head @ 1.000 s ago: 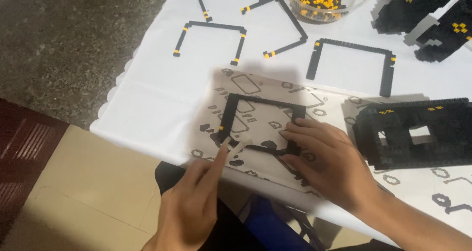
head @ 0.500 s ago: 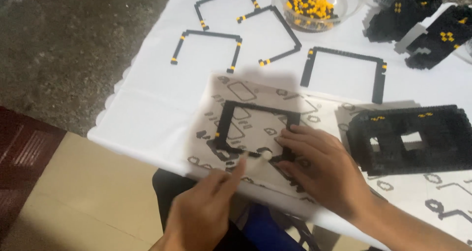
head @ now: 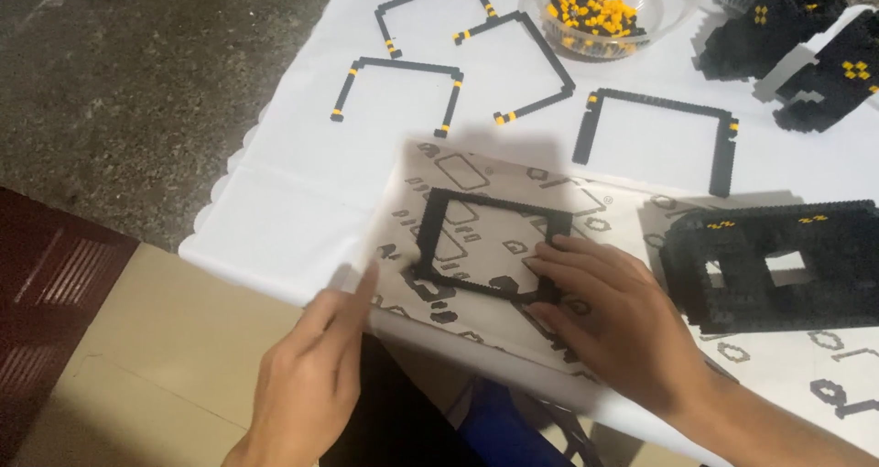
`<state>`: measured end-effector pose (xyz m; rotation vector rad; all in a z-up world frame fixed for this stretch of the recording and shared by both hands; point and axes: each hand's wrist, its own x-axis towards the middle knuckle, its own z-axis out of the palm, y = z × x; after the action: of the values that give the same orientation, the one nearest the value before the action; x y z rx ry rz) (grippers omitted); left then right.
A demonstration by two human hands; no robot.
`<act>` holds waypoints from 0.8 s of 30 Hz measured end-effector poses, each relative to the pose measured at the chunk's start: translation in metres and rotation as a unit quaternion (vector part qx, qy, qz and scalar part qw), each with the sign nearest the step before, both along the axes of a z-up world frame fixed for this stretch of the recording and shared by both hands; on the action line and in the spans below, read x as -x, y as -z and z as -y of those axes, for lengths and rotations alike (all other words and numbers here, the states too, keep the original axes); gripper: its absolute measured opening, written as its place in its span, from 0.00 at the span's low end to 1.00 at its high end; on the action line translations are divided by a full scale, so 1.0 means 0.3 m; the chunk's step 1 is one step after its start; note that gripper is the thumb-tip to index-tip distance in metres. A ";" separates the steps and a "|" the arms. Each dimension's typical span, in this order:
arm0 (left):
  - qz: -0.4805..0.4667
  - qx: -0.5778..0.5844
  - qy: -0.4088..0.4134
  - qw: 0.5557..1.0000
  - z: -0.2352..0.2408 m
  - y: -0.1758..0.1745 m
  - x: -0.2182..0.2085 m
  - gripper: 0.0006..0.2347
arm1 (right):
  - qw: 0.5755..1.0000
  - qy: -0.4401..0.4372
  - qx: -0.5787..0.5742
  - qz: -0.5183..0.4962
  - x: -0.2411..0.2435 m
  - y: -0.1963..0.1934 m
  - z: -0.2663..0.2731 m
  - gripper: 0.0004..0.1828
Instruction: The person assembles black and yellow plastic bricks into a rectangular frame structure. They connect pre-assembled frame pieces, attach them to a larger base, and use a white plastic tool to press the bricks together securely.
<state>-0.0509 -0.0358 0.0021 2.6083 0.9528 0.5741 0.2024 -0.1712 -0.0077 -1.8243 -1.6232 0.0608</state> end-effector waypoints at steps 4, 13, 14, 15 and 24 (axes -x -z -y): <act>-0.086 0.072 0.042 0.993 -0.047 -0.017 -0.035 0.27 | 1.000 0.008 -0.002 0.008 -0.002 0.010 0.000 0.21; -0.018 -0.009 0.093 0.995 -0.160 -0.014 -0.218 0.27 | 1.000 0.001 -0.009 -0.006 -0.007 0.013 -0.001 0.22; 0.047 -0.052 0.101 0.992 -0.158 0.000 -0.229 0.24 | 1.000 0.003 -0.010 -0.007 -0.010 0.021 0.000 0.22; 0.110 -0.094 0.107 0.984 -0.158 0.012 -0.237 0.21 | 1.000 0.005 -0.011 -0.009 -0.009 0.029 -0.002 0.22; 0.003 -0.094 0.048 0.994 -0.258 -0.025 -0.205 0.21 | 0.983 -0.089 -0.135 0.089 0.002 0.011 -0.008 0.12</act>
<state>0.0105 0.0416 0.0094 2.7982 0.8004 0.6755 0.2018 -0.1687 -0.0111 -1.5120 -1.8177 -0.2397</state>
